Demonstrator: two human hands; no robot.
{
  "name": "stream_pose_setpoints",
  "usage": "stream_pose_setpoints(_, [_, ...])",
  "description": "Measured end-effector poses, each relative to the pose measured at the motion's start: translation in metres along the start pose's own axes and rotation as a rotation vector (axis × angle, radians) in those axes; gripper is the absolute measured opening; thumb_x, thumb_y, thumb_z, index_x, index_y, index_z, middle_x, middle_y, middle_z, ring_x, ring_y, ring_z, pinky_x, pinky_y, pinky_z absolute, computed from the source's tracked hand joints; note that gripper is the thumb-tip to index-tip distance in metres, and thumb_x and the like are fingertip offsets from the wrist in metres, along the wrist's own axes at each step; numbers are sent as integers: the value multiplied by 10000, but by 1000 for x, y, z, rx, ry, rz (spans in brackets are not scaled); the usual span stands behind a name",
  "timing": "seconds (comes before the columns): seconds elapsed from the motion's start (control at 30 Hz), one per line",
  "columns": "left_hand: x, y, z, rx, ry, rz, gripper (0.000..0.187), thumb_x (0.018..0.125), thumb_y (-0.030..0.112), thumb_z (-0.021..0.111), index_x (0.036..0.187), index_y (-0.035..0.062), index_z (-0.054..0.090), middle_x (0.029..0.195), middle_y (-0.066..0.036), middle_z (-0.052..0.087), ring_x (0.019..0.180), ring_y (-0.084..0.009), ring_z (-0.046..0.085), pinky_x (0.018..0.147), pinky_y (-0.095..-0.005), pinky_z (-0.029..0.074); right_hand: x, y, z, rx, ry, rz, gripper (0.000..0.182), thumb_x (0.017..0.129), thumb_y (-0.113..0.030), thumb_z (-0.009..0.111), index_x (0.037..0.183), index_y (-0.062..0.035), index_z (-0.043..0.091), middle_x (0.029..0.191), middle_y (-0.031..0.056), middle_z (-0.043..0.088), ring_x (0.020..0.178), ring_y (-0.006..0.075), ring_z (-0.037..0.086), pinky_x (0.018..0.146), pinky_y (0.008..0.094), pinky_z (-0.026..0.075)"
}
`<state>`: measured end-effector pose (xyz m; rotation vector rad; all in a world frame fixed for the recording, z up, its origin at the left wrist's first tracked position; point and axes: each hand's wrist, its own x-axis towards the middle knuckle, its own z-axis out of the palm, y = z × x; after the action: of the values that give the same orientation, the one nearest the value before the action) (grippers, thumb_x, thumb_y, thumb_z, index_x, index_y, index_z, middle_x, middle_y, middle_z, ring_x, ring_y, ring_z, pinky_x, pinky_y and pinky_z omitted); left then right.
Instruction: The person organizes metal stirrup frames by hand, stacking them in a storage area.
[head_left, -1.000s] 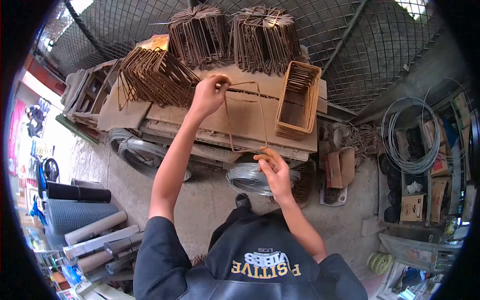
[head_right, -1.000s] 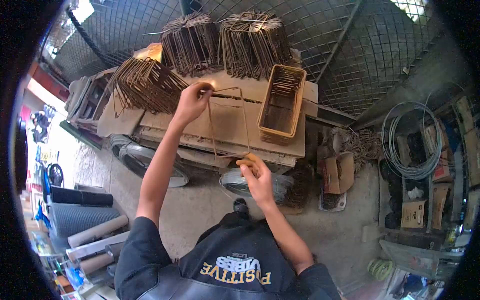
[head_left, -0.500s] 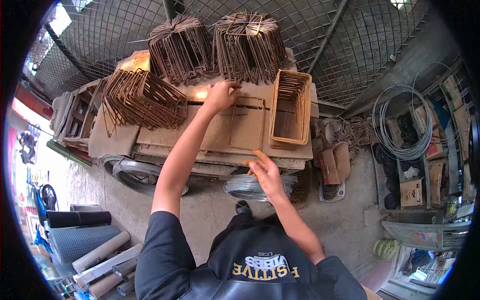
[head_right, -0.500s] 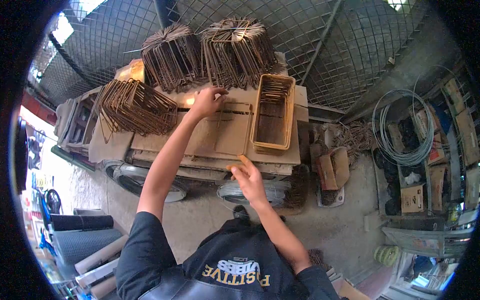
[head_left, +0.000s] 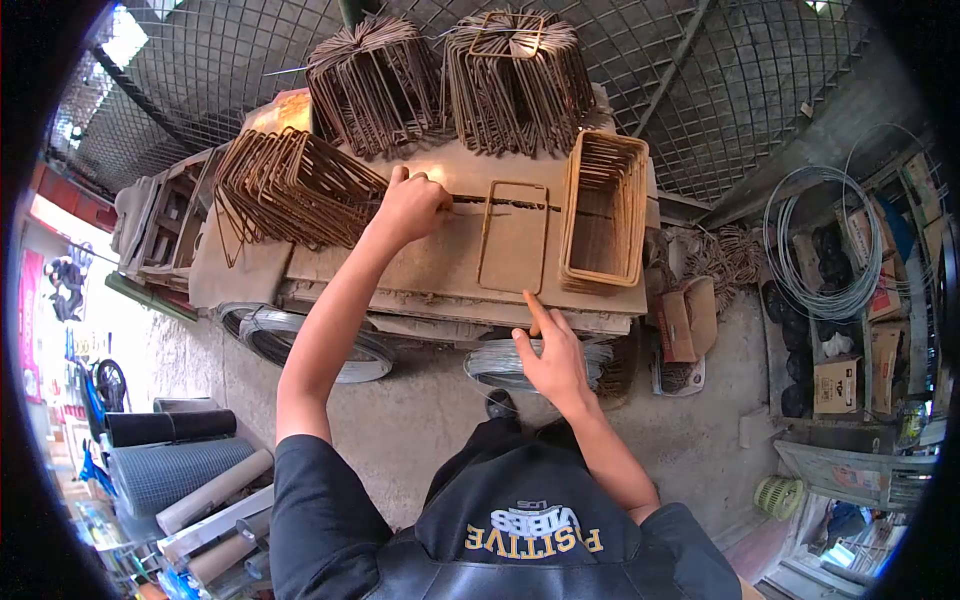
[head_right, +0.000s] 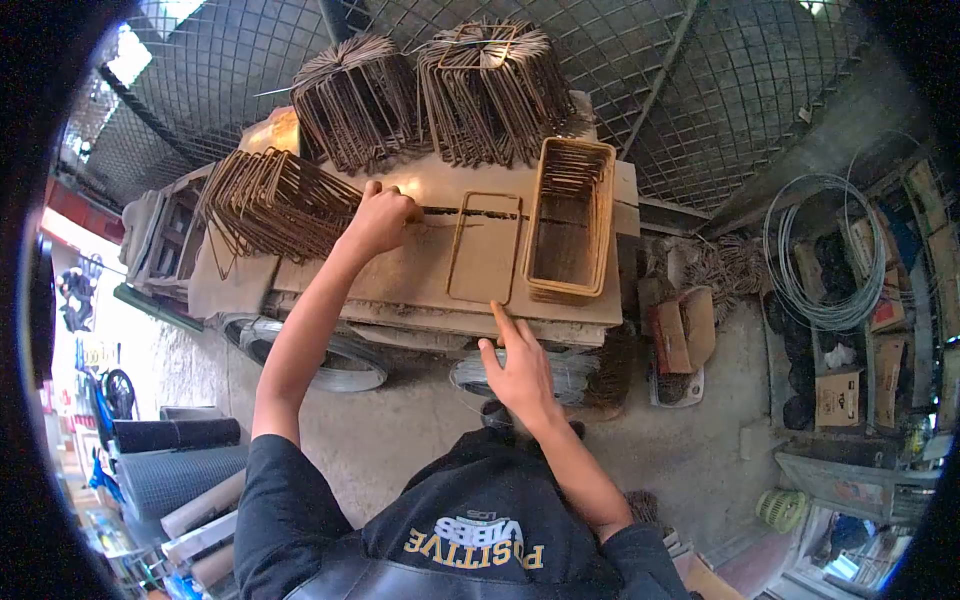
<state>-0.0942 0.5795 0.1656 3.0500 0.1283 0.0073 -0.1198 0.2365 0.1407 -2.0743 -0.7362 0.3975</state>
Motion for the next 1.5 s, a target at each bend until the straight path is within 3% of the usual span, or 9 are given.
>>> stream_pose_setpoints(0.07, [0, -1, -2, 146, 68, -65, 135, 824, 296, 771, 837, 170, 817, 853, -79, 754, 925, -269, 701, 931, -450, 394, -1, 5, 3, -88, 45, -48, 646, 939, -178, 728, 1549, -132, 519, 966, 116, 600, 862, 286, 635, 809, 404, 528])
stream_pose_setpoints(0.13, [4, -3, -3, 158, 73, -102, 115, 822, 259, 757, 856, 168, 818, 840, -88, 748, 921, -271, 697, 936, -448, 398, -1, 4, 2, -136, 14, -60, 613, 980, -244, 668, 1540, -68, 494, 1117, 206, 625, 969, 420, 664, 827, 510, 546])
stream_pose_setpoints(0.67, [30, -24, 7, 191, 204, -363, 157, 823, 211, 674, 812, 96, 781, 848, -144, 759, 907, -328, 738, 893, -491, 450, -2, 6, 4, -105, 17, -51, 662, 951, -236, 716, 1553, -76, 494, 995, 145, 591, 905, 343, 643, 826, 455, 535])
stream_pose_setpoints(0.97, [14, -16, 8, 195, 93, -313, 271, 823, 252, 694, 1045, 127, 785, 1094, -132, 750, 1075, -325, 700, 964, -501, 469, -6, 8, 0, -50, -14, -47, 667, 945, -207, 719, 1555, -69, 487, 973, 138, 580, 907, 336, 632, 837, 442, 528])
stream_pose_setpoints(1.07, [-1, 1, 4, 183, 269, -295, 482, 864, 270, 722, 1326, 142, 676, 1316, -119, 649, 1240, -322, 594, 1060, -501, 418, -12, 11, -4, -9, 9, -88, 657, 942, -181, 723, 1548, -67, 498, 966, 127, 567, 852, 305, 603, 797, 409, 521])
stream_pose_setpoints(1.17, [-23, 39, -4, 17, 420, -257, 445, 921, 298, 736, 1336, 153, 667, 1349, -101, 623, 1286, -312, 560, 1102, -512, 378, -22, 17, -15, 47, 18, -109, 632, 947, -153, 718, 1538, -67, 513, 956, 105, 555, 784, 248, 548, 733, 364, 501])
stream_pose_setpoints(1.23, [-41, 71, -2, -56, 540, -191, 387, 929, 272, 725, 1291, 142, 677, 1251, -110, 652, 1220, -323, 584, 1095, -499, 369, -28, 24, -26, 80, -16, -65, 595, 974, -196, 696, 1527, -69, 517, 959, 145, 562, 846, 333, 604, 766, 445, 511])
stream_pose_setpoints(1.33, [-69, 125, 10, -246, 599, -154, 361, 934, 245, 724, 1274, 130, 682, 1241, -112, 648, 1210, -316, 585, 1076, -486, 372, -41, 43, -45, 117, 17, -90, 555, 976, -165, 695, 1502, -64, 548, 950, 134, 562, 826, 309, 590, 760, 415, 506])
stream_pose_setpoints(1.5, [-99, 225, 52, -480, 773, -343, 230, 918, 110, 739, 1145, 74, 731, 1108, -101, 699, 1013, -281, 651, 935, -398, 464, -62, 95, -94, 112, 51, -24, 506, 973, -145, 695, 1465, -88, 595, 943, 109, 574, 807, 254, 589, 742, 380, 508])
